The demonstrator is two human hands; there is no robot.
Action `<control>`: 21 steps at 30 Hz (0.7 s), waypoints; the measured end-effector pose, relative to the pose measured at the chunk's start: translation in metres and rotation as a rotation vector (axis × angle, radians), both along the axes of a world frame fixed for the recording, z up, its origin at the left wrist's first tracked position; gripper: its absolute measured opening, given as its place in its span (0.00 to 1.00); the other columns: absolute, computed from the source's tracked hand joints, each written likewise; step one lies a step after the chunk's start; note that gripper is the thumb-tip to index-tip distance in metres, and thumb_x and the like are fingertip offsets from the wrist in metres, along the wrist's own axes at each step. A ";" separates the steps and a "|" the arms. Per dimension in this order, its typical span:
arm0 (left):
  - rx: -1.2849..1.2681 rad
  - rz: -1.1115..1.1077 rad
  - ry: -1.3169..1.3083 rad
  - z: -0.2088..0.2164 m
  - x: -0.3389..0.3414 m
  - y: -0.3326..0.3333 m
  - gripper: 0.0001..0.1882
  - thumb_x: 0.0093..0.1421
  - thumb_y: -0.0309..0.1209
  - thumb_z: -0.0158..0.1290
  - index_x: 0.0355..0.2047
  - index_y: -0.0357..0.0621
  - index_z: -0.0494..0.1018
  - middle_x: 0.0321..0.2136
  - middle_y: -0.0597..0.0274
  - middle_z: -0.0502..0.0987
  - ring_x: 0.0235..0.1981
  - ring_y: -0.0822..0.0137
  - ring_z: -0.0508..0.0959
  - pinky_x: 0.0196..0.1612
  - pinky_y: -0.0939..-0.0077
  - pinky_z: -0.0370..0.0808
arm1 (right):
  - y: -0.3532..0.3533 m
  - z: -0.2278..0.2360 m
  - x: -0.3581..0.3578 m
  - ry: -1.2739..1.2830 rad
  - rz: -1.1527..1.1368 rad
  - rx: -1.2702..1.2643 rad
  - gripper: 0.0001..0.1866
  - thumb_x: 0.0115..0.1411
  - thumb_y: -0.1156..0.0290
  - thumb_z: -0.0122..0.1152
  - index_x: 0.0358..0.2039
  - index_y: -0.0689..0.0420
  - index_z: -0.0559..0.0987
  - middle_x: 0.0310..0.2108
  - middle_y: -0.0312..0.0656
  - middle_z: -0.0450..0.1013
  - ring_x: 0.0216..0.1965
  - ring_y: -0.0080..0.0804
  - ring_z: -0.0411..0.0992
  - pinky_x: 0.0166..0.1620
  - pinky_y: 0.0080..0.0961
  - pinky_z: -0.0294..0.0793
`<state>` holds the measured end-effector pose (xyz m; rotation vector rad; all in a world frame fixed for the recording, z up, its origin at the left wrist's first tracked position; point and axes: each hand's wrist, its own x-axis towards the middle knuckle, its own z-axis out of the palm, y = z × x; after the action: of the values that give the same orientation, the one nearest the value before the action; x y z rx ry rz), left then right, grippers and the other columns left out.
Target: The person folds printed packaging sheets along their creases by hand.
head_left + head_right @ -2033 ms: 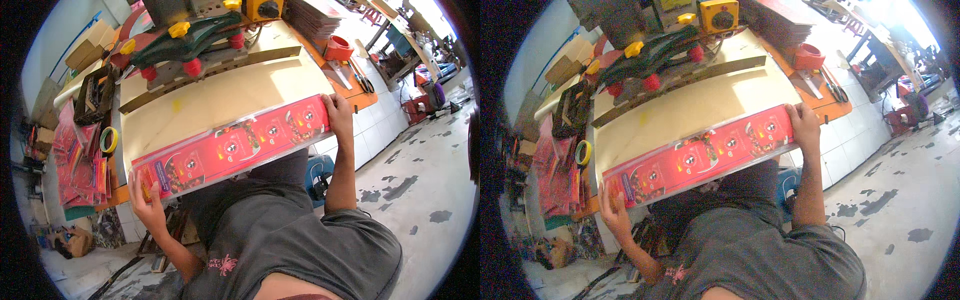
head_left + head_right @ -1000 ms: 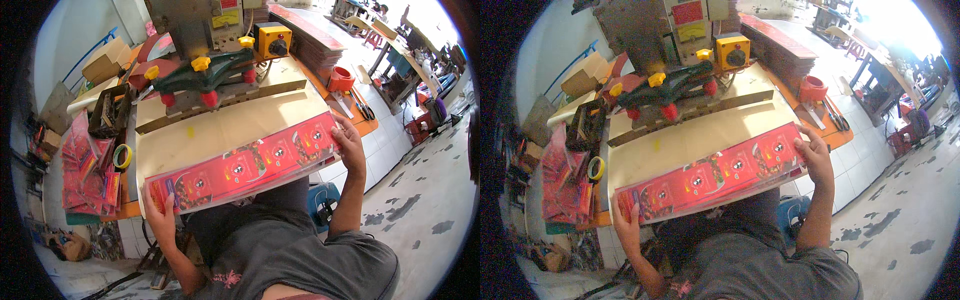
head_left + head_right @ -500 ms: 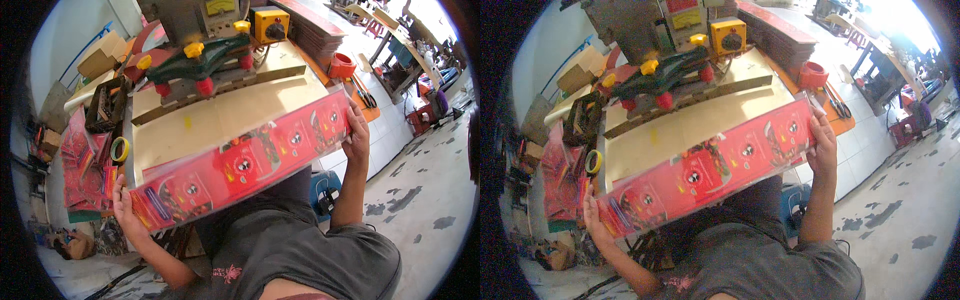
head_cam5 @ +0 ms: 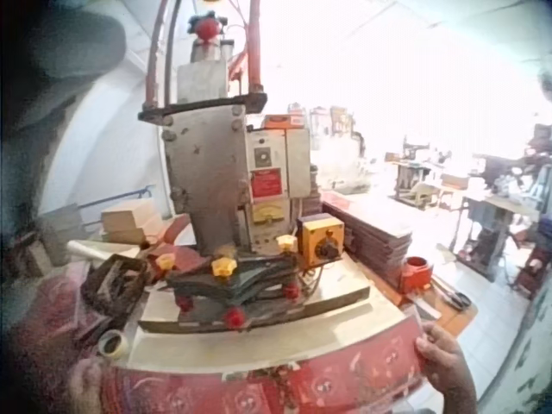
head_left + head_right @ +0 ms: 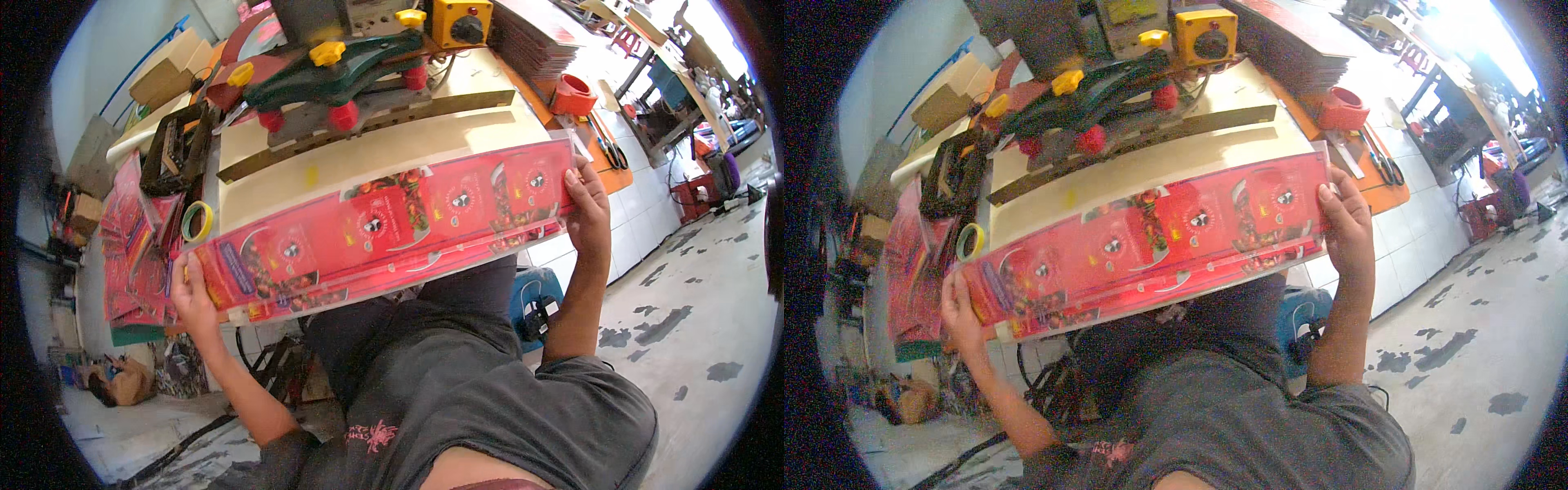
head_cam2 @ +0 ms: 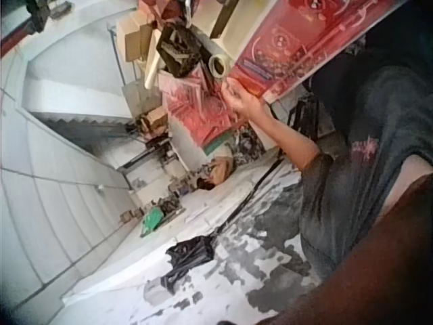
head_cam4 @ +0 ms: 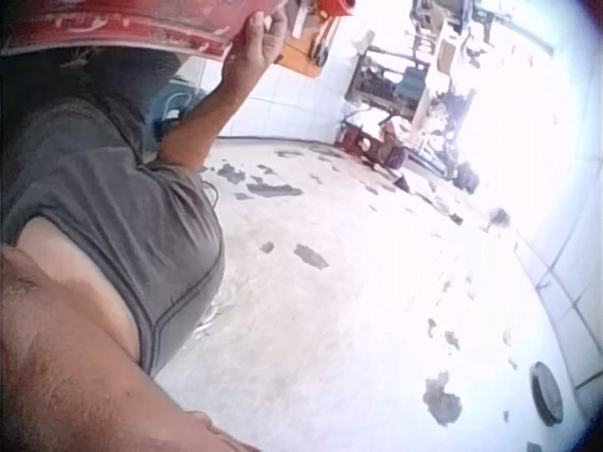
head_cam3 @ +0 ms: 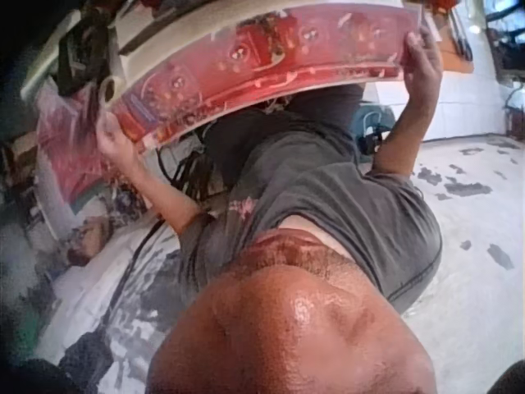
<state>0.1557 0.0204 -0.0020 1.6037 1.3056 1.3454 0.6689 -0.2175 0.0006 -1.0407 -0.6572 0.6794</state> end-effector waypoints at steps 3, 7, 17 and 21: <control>-0.036 -0.160 0.125 0.006 0.007 0.003 0.22 0.72 0.34 0.49 0.61 0.35 0.66 0.51 0.62 0.75 0.51 0.73 0.72 0.58 0.76 0.66 | -0.004 -0.004 0.006 -0.023 0.029 -0.045 0.20 0.68 0.69 0.54 0.56 0.64 0.68 0.47 0.43 0.75 0.47 0.24 0.75 0.51 0.23 0.76; -0.205 -0.434 -0.046 0.018 0.029 -0.012 0.34 0.70 0.30 0.50 0.72 0.41 0.50 0.46 0.65 0.76 0.45 0.76 0.73 0.53 0.81 0.67 | -0.004 -0.006 0.012 0.000 -0.055 -0.081 0.23 0.67 0.68 0.56 0.59 0.63 0.67 0.48 0.43 0.75 0.45 0.24 0.76 0.50 0.22 0.76; -0.155 -0.290 0.350 0.011 0.047 0.051 0.29 0.68 0.38 0.55 0.66 0.43 0.64 0.29 0.70 0.73 0.28 0.81 0.67 0.32 0.84 0.66 | 0.048 -0.017 0.056 -0.773 -0.160 -0.485 0.19 0.61 0.63 0.66 0.50 0.56 0.80 0.22 0.34 0.71 0.22 0.19 0.66 0.26 0.23 0.63; -0.140 -0.255 0.563 -0.005 0.042 0.076 0.27 0.67 0.42 0.55 0.62 0.42 0.69 0.36 0.62 0.78 0.30 0.79 0.71 0.35 0.82 0.70 | 0.076 -0.014 0.064 -1.004 -0.155 -0.652 0.17 0.62 0.58 0.63 0.45 0.54 0.83 0.20 0.44 0.72 0.24 0.26 0.72 0.31 0.29 0.70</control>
<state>0.1982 0.0963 -0.0067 2.0485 1.4045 0.6519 0.7330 -0.1413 -0.0139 -2.0535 -1.2322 0.1766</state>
